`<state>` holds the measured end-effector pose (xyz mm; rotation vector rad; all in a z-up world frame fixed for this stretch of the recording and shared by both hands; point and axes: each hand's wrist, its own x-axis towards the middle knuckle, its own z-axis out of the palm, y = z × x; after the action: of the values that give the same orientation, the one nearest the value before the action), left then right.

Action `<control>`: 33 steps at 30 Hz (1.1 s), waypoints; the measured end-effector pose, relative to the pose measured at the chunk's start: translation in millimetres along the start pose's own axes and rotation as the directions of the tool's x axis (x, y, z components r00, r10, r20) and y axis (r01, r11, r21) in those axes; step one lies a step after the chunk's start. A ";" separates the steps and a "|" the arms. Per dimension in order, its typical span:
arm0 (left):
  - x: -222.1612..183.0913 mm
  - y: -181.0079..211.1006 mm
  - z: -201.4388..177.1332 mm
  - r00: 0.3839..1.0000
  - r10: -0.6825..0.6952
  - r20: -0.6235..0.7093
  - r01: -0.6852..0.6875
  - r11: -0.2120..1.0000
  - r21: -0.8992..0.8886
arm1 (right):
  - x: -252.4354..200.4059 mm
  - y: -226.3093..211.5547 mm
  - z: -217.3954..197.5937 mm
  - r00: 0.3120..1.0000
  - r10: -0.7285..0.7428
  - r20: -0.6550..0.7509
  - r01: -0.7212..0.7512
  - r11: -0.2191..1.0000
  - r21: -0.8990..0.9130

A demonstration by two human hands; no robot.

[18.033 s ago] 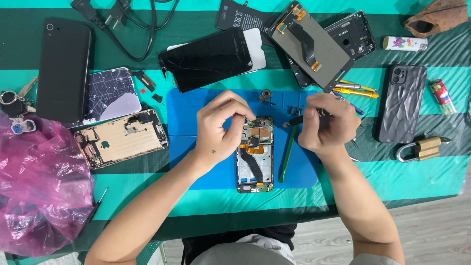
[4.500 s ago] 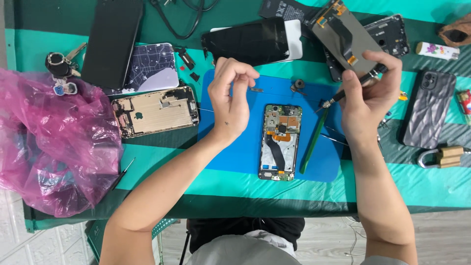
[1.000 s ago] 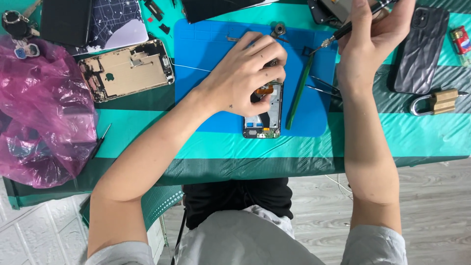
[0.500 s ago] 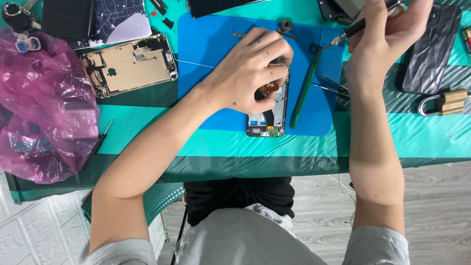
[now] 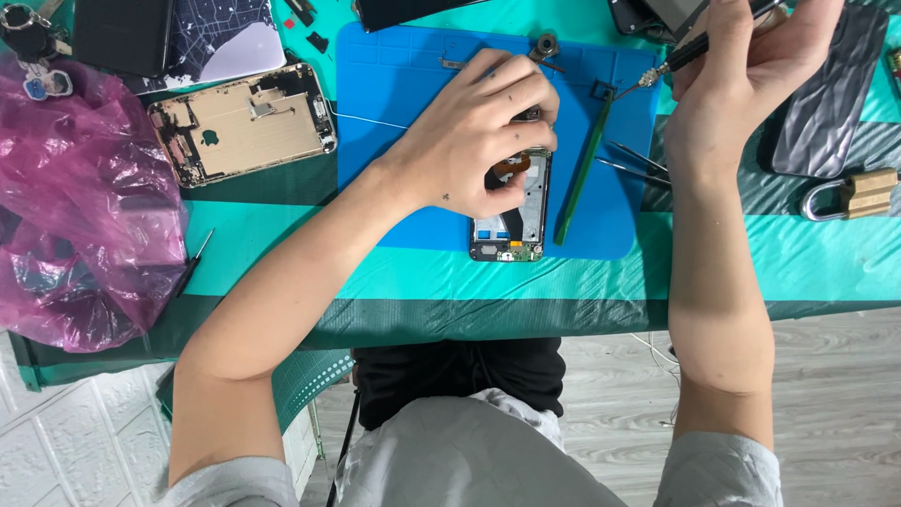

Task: Repairing a smartphone by manipulating internal components and using a precision screwdriver

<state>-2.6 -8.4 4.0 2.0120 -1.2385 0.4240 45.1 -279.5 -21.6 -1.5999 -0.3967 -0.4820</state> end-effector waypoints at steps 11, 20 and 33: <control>0.8 2.2 -2.0 1.000 -0.012 -0.007 0.013 1.000 0.010 | 5.2 -7.4 7.0 0.999 -0.027 0.023 0.027 0.999 0.031; -3.2 -2.8 2.5 0.999 0.033 -0.007 -0.033 0.998 -0.044 | 3.9 -11.2 5.9 0.999 -0.028 0.034 0.028 1.000 -0.001; -3.2 -2.8 -0.6 0.992 -0.068 -0.104 0.068 0.998 0.005 | 17.0 -43.2 29.2 0.992 -0.094 0.085 0.099 0.994 -0.052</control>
<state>-1.6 -5.2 1.4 2.0066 -1.1034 0.4949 39.0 -247.3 22.4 -1.6645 -0.5292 -0.5054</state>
